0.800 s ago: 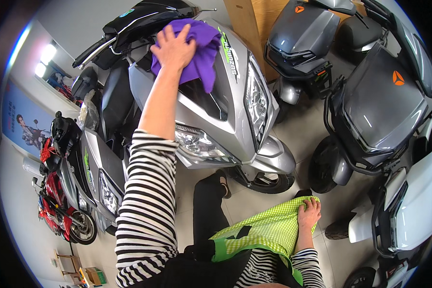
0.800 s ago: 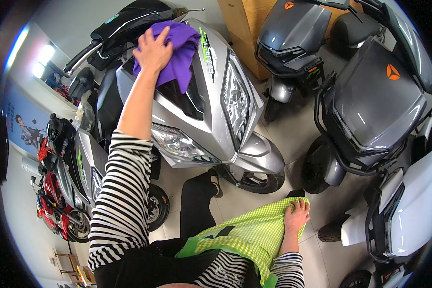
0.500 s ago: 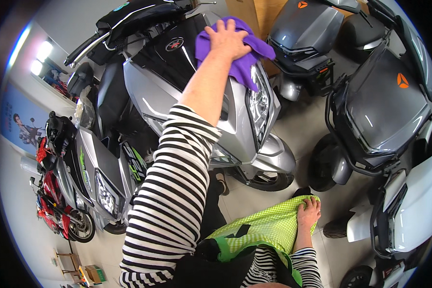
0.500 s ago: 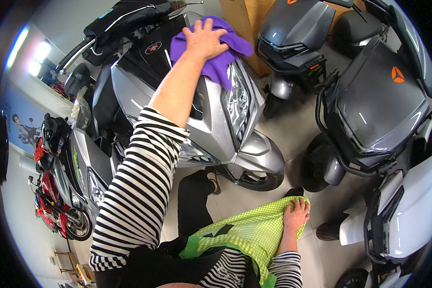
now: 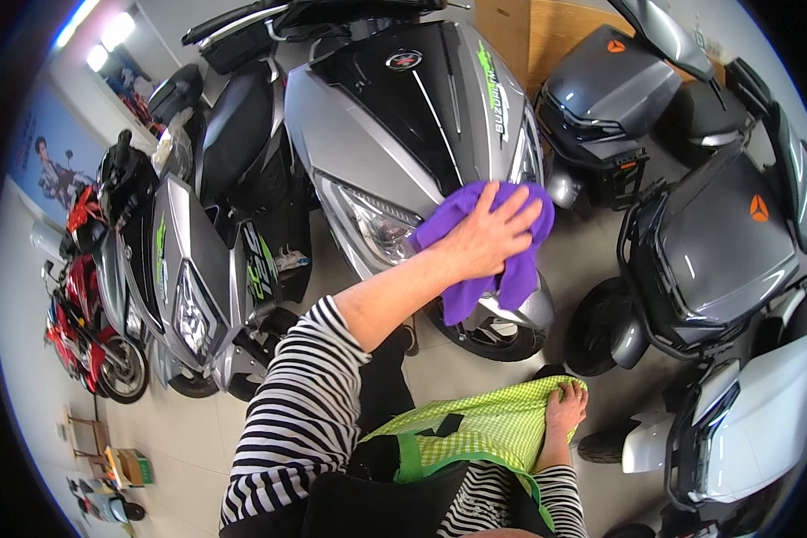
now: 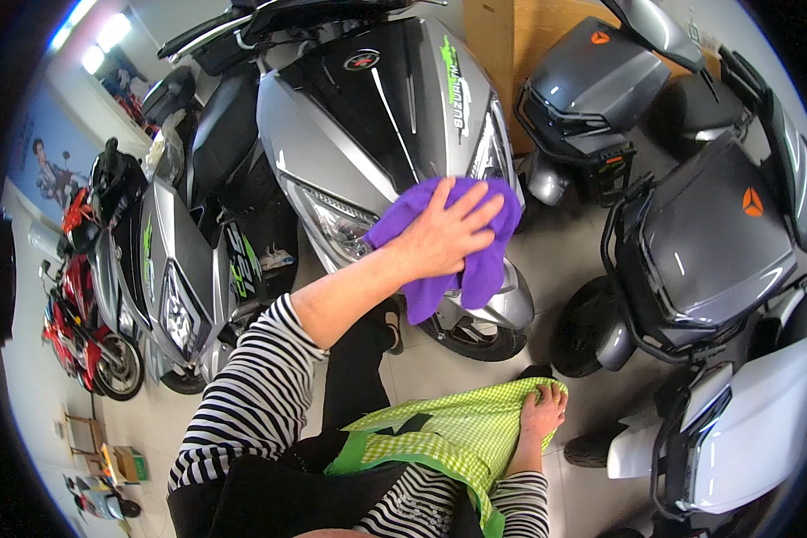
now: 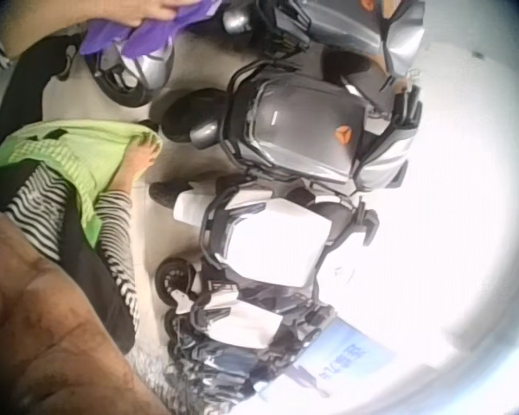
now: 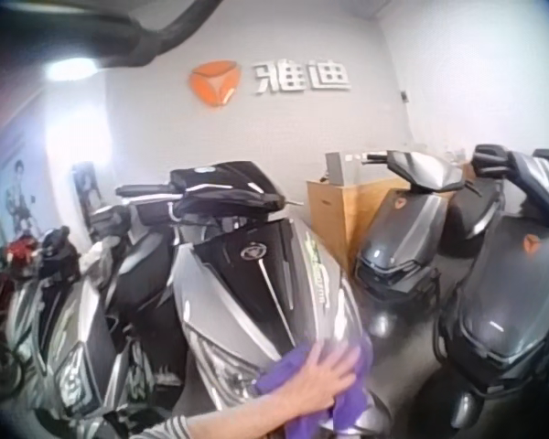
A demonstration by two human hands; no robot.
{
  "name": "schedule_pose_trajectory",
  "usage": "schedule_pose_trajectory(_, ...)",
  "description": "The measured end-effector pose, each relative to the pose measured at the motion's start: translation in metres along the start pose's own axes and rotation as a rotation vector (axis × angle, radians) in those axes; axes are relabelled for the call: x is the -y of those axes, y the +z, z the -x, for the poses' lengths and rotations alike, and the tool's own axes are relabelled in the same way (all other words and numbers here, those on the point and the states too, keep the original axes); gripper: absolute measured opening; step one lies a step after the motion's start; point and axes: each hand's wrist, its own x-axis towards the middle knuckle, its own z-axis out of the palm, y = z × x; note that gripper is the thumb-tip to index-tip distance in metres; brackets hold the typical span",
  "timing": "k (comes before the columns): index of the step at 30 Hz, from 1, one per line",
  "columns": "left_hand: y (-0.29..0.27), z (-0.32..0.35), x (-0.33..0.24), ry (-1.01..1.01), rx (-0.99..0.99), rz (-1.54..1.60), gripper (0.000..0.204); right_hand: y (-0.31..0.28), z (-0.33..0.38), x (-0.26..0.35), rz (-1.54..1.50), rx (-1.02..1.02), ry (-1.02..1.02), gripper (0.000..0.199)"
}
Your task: The person wipes the front fairings, headlights, and side panels of several parked motorcycles using a purple cloth. They move between different bikes, wiping multiple surfaces on each one in a repetitive manner.
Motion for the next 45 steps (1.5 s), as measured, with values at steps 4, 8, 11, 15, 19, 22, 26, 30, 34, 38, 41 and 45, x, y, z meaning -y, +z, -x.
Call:
schedule_pose_trajectory(4, -0.003, 0.034, 0.010, -0.029, -0.195, -0.002, 0.026, 0.003, 0.004, -0.011, -0.033, -0.011, -0.043, 0.034)
schedule_pose_trajectory(8, -0.010, 0.039, 0.083, -0.402, -0.373, -0.103, 0.033, 0.012, 0.008, -0.031, -0.037, -0.018, -0.082, 0.037)
schedule_pose_trajectory(11, -0.026, 0.046, 0.157, -0.776, -0.358, -0.164, 0.056, 0.015, 0.013, -0.048, -0.070, -0.036, -0.212, 0.037)
schedule_pose_trajectory(15, -0.045, 0.072, 0.212, -1.292, -0.388, -0.059, 0.056, 0.016, 0.023, -0.070, -0.115, 0.011, -0.265, 0.040)
schedule_pose_trajectory(19, -0.045, 0.090, 0.213, -1.509, -0.357, 0.041, 0.060, 0.027, 0.030, -0.100, -0.249, 0.042, -0.384, 0.043)
schedule_pose_trajectory(22, -0.036, 0.107, 0.202, -1.558, -0.458, 0.131, 0.062, 0.042, 0.029, -0.123, -0.140, 0.038, -0.540, 0.044)
schedule_pose_trajectory(26, -0.011, 0.131, 0.164, -1.549, -0.685, 0.220, 0.059, 0.050, 0.026, -0.131, -0.044, 0.054, -0.611, 0.045)
schedule_pose_trajectory(30, 0.018, 0.148, 0.107, -1.487, -0.790, 0.267, 0.070, 0.035, 0.029, -0.100, -0.090, 0.119, -0.543, 0.045)
schedule_pose_trajectory(34, 0.039, 0.154, 0.037, -1.481, -0.857, 0.363, 0.081, 0.020, 0.039, -0.054, -0.076, 0.127, -0.499, 0.046)
schedule_pose_trajectory(38, 0.051, 0.158, -0.020, -1.357, -0.848, 0.335, 0.082, 0.012, 0.052, -0.031, 0.042, 0.133, -0.531, 0.048)
schedule_pose_trajectory(41, 0.054, 0.159, -0.032, -1.283, -0.830, 0.249, 0.076, 0.011, 0.061, -0.033, 0.049, 0.169, -0.528, 0.052)
schedule_pose_trajectory(45, 0.040, 0.154, -0.002, -1.191, -0.908, 0.125, 0.065, 0.014, 0.065, -0.044, -0.014, 0.167, -0.614, 0.055)
